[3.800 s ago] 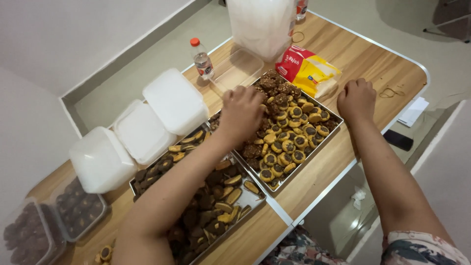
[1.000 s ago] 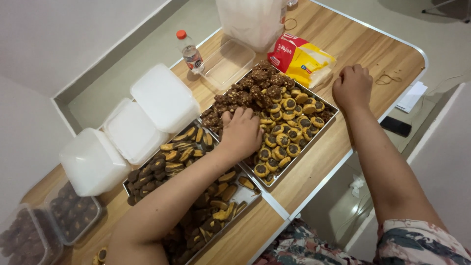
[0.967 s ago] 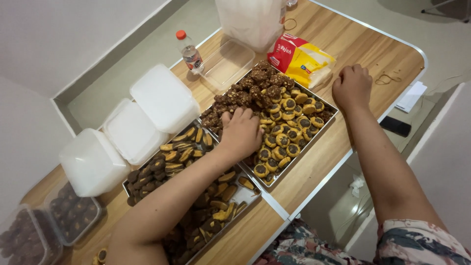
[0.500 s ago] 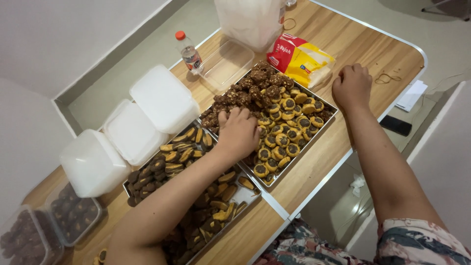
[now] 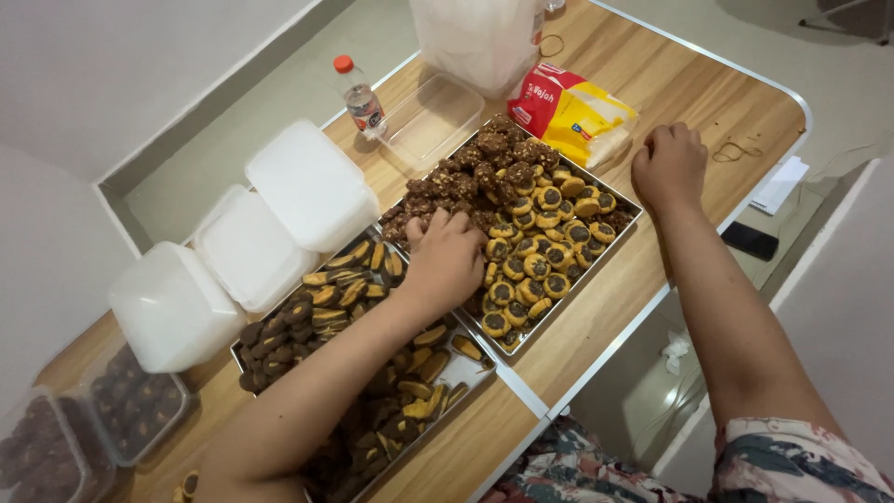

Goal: The person is arranging and packing various types of cookies and snacks into plastic containers and metal trays.

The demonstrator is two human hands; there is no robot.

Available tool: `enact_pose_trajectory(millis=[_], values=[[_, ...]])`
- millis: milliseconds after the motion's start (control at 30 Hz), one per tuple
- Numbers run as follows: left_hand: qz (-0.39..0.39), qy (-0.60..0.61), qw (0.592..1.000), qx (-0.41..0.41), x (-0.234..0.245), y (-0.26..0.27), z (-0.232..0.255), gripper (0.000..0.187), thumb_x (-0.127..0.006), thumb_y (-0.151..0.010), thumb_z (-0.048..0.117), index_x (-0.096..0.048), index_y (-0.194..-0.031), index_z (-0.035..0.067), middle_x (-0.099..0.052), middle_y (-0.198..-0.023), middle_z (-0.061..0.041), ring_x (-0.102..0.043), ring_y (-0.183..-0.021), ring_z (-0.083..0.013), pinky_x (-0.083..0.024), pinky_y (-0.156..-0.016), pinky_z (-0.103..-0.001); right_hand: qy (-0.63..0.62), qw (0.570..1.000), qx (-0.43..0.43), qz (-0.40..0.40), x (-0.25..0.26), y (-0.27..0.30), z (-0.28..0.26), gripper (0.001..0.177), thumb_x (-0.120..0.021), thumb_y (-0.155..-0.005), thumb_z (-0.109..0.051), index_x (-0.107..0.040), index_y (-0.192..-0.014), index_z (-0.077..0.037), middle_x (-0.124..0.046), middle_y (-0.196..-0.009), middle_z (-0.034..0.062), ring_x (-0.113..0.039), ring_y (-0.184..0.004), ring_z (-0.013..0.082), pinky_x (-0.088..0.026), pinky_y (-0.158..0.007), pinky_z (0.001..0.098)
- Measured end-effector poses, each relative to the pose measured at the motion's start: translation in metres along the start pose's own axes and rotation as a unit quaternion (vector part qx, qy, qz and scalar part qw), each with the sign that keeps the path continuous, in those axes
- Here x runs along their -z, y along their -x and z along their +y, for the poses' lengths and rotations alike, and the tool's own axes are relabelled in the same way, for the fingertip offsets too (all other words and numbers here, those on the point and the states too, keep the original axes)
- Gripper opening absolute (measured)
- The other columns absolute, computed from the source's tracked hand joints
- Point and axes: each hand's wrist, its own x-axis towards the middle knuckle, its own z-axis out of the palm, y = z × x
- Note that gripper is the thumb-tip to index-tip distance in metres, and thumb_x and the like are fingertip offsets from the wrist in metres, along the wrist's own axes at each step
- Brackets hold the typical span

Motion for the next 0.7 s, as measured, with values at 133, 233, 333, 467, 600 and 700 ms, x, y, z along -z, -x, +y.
enact_pose_trajectory(millis=[133,233,333,467,600,700], values=[[0.005,-0.002,1.0,0.012,0.007,-0.001,0.009,0.021,-0.061,-0.086,0.032,-0.074,-0.093,0.018,-0.06,-0.095,-0.004,-0.051,-0.102,-0.0261,-0.032,-0.09,-0.05,-0.002,1.0,0.005,0.006,-0.004,-0.001,0.003,0.02,-0.057,-0.099,-0.022,-0.068,-0.105,-0.006,-0.058,-0.109,0.0129,-0.056,-0.108,0.0335,-0.043,-0.092,0.046],[0.041,0.006,0.999,-0.005,0.009,0.002,0.011,0.02,-0.063,-0.085,0.032,-0.071,-0.092,0.015,-0.058,-0.092,-0.005,-0.052,-0.099,-0.0273,-0.031,-0.088,-0.05,0.003,1.0,0.001,0.002,-0.004,-0.001,0.003,0.022,-0.057,-0.099,-0.024,-0.069,-0.106,-0.006,-0.058,-0.108,0.0127,-0.056,-0.107,0.0329,-0.043,-0.092,0.0456],[0.038,0.007,0.999,-0.013,0.01,0.003,0.015,0.018,-0.063,-0.084,0.03,-0.071,-0.091,0.015,-0.059,-0.093,-0.006,-0.053,-0.099,-0.0285,-0.031,-0.089,-0.05,0.005,1.0,-0.002,-0.002,-0.002,0.0,0.002,0.022,-0.057,-0.098,-0.023,-0.069,-0.106,-0.007,-0.059,-0.108,0.0127,-0.057,-0.108,0.0327,-0.044,-0.093,0.0465],[0.029,0.003,0.999,-0.026,0.018,-0.001,0.018,0.016,-0.061,-0.084,0.024,-0.07,-0.087,0.01,-0.058,-0.091,-0.008,-0.052,-0.096,-0.0292,-0.031,-0.086,-0.048,-0.003,1.0,-0.003,0.001,0.005,0.001,-0.002,0.021,-0.058,-0.098,-0.022,-0.07,-0.106,-0.006,-0.059,-0.108,0.0131,-0.057,-0.108,0.0334,-0.045,-0.092,0.0464],[0.062,-0.031,0.996,-0.053,0.009,-0.014,0.018,0.019,-0.062,-0.084,0.026,-0.071,-0.093,0.011,-0.057,-0.094,-0.008,-0.051,-0.098,-0.0279,-0.03,-0.084,-0.046,0.007,1.0,-0.008,-0.004,0.003,0.001,-0.003,0.021,-0.056,-0.098,-0.022,-0.07,-0.105,-0.007,-0.059,-0.108,0.0116,-0.058,-0.108,0.0317,-0.045,-0.091,0.0447],[0.06,-0.011,0.993,-0.096,0.014,-0.037,0.032,0.024,-0.06,-0.09,0.028,-0.071,-0.101,0.011,-0.056,-0.098,-0.006,-0.049,-0.099,-0.0269,-0.03,-0.087,-0.046,0.009,1.0,0.004,0.011,-0.002,0.001,0.001,0.02,-0.057,-0.098,-0.023,-0.069,-0.104,-0.008,-0.058,-0.105,0.0107,-0.058,-0.106,0.0315,-0.046,-0.09,0.0453]])
